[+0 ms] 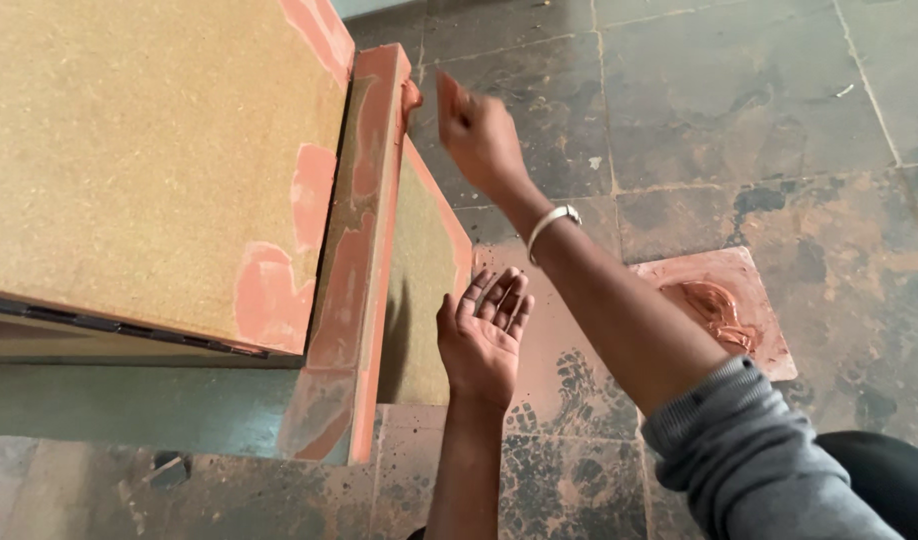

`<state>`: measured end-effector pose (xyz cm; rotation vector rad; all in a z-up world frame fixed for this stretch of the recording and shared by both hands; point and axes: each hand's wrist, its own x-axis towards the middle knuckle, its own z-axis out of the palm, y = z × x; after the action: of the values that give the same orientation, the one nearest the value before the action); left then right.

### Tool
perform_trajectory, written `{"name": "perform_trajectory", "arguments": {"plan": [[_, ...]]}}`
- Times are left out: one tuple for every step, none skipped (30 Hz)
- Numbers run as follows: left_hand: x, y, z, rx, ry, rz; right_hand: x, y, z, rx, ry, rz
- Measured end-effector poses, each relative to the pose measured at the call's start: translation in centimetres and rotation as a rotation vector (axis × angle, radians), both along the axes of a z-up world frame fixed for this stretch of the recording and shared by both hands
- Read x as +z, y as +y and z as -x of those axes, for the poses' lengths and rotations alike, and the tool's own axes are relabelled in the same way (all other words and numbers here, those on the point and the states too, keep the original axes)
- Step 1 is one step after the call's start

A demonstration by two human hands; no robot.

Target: The person applies reddish-brown wood filler to the edges and corners of a large wooden board using a small rectangular tool. They repeatedly scoop filler from a square tile on the floor and spread it along the board's edges, moving around the board to cover different sections.

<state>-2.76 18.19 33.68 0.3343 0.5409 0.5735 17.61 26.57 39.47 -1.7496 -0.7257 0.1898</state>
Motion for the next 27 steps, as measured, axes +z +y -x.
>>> {"name": "perform_trajectory", "arguments": {"plan": [[0.1,-0.1,0.1,-0.006,-0.006,-0.004,0.3,1.0,-0.6,0.026,0.008,-0.093],[0.1,-0.3,0.3,-0.012,-0.013,-0.007,0.6,2.0,-1.0,0.052,0.016,-0.187],[0.2,-0.4,0.3,-0.02,-0.022,-0.009,0.9,2.5,-1.1,0.075,0.02,-0.278],[0.2,-0.3,0.4,-0.019,-0.026,-0.025,1.2,2.6,-0.8,0.077,0.042,-0.303],[0.2,-0.4,0.5,-0.02,-0.027,-0.033,1.2,2.2,-0.3,0.075,0.067,-0.32],[0.1,-0.4,0.7,-0.02,-0.028,-0.041,1.3,1.5,0.4,0.074,0.092,-0.337],[0.1,-0.3,0.6,-0.017,-0.022,-0.031,1.1,0.3,1.6,0.099,0.037,-0.312],[0.2,-0.2,0.6,-0.013,-0.017,-0.021,0.5,-1.2,3.4,0.123,-0.017,-0.286],[0.2,-0.2,0.6,-0.006,-0.008,-0.011,0.4,-2.2,4.2,0.151,-0.069,-0.26],[0.2,-0.2,0.4,-0.003,-0.024,-0.01,0.6,-2.8,3.9,0.228,-0.026,-0.33],[0.3,-0.1,0.3,-0.003,-0.036,-0.012,0.5,-3.3,3.5,0.302,0.021,-0.402],[0.4,-0.1,0.1,-0.003,-0.049,-0.014,0.1,-3.4,3.0,0.376,0.069,-0.474],[0.5,-0.1,-0.1,-0.003,-0.044,-0.011,0.1,-2.8,2.0,0.311,0.096,-0.44],[0.5,-0.3,-0.5,-0.003,-0.04,-0.007,0.3,-1.7,0.1,0.247,0.124,-0.405],[0.6,-0.4,-0.5,0.0,-0.029,-0.003,0.4,-0.4,-1.5,0.186,0.16,-0.369],[0.7,-0.6,-0.3,-0.008,-0.027,-0.01,0.3,1.0,-2.8,0.159,0.12,-0.385],[0.8,-0.8,-0.2,-0.018,-0.027,-0.018,0.0,2.3,-3.8,0.131,0.078,-0.401],[0.9,-0.9,0.0,-0.028,-0.026,-0.025,-0.4,3.2,-4.1,0.103,0.036,-0.416],[1.0,-1.0,0.1,-0.026,-0.02,-0.016,-0.7,3.7,-4.3,0.109,0.037,-0.39],[1.1,-1.1,0.3,-0.024,-0.015,-0.008,-0.7,4.3,-4.3,0.116,0.037,-0.365],[1.1,-1.0,0.5,-0.022,-0.009,0.0,-0.4,4.7,-4.2,0.123,0.038,-0.34],[1.1,-0.9,0.6,-0.013,-0.012,-0.01,0.0,4.9,-3.9,0.11,0.015,-0.365],[1.0,-0.8,1.0,-0.007,-0.011,-0.015,0.3,4.8,-3.4,0.093,-0.004,-0.388],[0.8,-0.7,1.3,-0.001,-0.01,-0.021,0.7,4.6,-2.9,0.076,-0.023,-0.41],[0.7,-0.5,1.4,0.011,0.016,-0.026,1.3,4.1,-2.4,0.082,0.057,-0.35],[0.6,-0.2,1.6,0.024,0.041,-0.03,1.7,3.4,-1.5,0.088,0.136,-0.29],[0.4,0.0,1.7,0.034,0.065,-0.034,2.0,2.5,-0.4,0.093,0.212,-0.228]]}}
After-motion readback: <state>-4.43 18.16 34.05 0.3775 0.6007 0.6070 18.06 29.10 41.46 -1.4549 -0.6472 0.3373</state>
